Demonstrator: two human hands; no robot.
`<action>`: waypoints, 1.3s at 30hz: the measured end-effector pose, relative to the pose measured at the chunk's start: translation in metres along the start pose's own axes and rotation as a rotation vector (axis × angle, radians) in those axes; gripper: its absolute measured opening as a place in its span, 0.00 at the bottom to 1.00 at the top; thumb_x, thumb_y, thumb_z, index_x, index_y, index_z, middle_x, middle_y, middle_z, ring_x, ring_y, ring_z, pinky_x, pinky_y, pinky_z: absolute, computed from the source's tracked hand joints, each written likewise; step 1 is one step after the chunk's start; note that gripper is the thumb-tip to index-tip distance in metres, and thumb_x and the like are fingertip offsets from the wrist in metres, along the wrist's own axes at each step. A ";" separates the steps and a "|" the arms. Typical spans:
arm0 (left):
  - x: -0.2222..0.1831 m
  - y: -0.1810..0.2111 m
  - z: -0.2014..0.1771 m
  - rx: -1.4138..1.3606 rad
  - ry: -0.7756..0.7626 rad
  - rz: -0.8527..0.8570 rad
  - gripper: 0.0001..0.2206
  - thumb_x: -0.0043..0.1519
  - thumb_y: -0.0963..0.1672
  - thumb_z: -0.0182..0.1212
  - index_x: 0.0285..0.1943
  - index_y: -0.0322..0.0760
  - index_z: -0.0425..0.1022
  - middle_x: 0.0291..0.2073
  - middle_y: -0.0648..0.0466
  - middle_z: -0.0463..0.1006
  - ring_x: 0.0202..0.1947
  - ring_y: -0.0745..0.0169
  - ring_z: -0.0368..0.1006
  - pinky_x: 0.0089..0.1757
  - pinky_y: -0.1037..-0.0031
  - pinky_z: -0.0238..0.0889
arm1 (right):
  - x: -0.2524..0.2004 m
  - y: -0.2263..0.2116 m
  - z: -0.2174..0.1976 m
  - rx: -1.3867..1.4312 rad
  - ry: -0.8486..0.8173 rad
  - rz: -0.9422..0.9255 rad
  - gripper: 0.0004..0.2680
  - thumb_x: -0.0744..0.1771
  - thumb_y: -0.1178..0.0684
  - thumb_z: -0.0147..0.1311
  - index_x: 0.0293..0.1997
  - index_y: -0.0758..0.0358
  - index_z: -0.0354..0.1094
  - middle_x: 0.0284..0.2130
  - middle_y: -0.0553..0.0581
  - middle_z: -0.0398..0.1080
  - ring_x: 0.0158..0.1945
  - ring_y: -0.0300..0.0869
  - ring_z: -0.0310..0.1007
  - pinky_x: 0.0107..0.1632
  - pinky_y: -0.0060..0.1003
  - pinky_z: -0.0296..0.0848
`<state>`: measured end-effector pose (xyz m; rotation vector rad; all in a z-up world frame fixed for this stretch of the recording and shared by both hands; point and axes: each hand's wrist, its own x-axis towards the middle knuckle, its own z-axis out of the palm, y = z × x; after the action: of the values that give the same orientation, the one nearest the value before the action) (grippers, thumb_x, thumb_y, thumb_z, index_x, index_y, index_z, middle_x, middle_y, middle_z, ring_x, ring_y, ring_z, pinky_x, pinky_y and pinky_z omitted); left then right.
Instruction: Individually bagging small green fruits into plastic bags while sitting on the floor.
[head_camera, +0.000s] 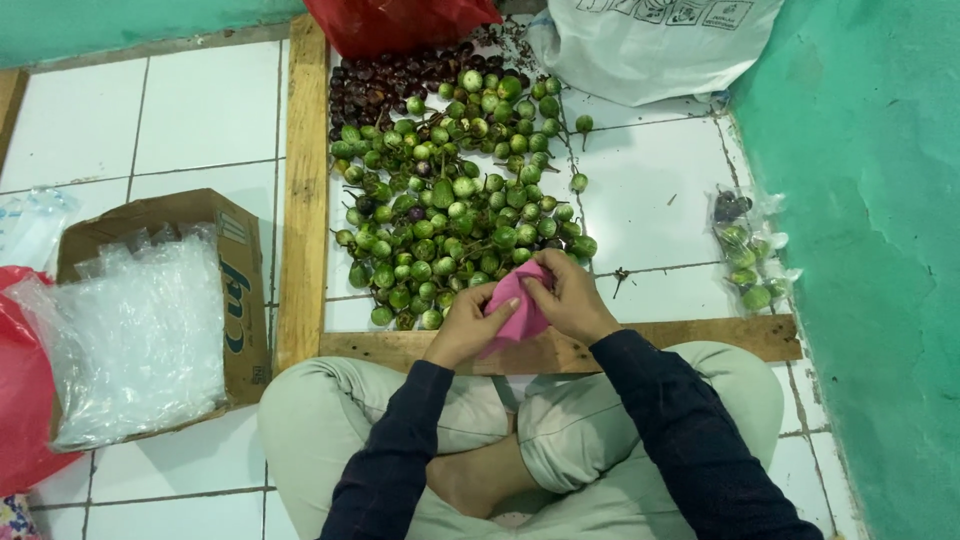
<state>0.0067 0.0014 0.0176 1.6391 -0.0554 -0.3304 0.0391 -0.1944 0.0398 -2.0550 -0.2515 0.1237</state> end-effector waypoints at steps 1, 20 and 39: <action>0.004 -0.012 -0.002 -0.002 0.003 0.000 0.05 0.63 0.45 0.68 0.42 0.40 0.84 0.31 0.56 0.82 0.36 0.72 0.73 0.36 0.75 0.68 | 0.000 -0.004 0.000 -0.001 -0.003 -0.001 0.07 0.66 0.55 0.58 0.46 0.64 0.70 0.33 0.65 0.73 0.42 0.58 0.76 0.44 0.48 0.73; -0.057 0.077 0.071 0.180 0.323 0.248 0.19 0.69 0.42 0.48 0.67 0.21 0.62 0.67 0.26 0.56 0.70 0.18 0.46 0.65 0.38 0.38 | -0.012 -0.096 -0.003 0.581 0.212 0.456 0.11 0.67 0.49 0.55 0.47 0.64 0.73 0.37 0.63 0.75 0.43 0.50 0.73 0.51 0.48 0.70; 0.000 -0.023 0.034 0.755 0.237 0.070 0.18 0.61 0.41 0.58 0.60 0.25 0.71 0.47 0.41 0.69 0.48 0.37 0.71 0.47 0.50 0.67 | 0.010 -0.054 -0.066 1.494 0.466 0.404 0.06 0.65 0.59 0.54 0.44 0.65 0.70 0.40 0.61 0.77 0.46 0.51 0.79 0.56 0.46 0.75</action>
<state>-0.0051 -0.0290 -0.0071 2.4078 -0.0617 -0.0498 0.0548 -0.2238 0.1186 -0.5707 0.4549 0.0397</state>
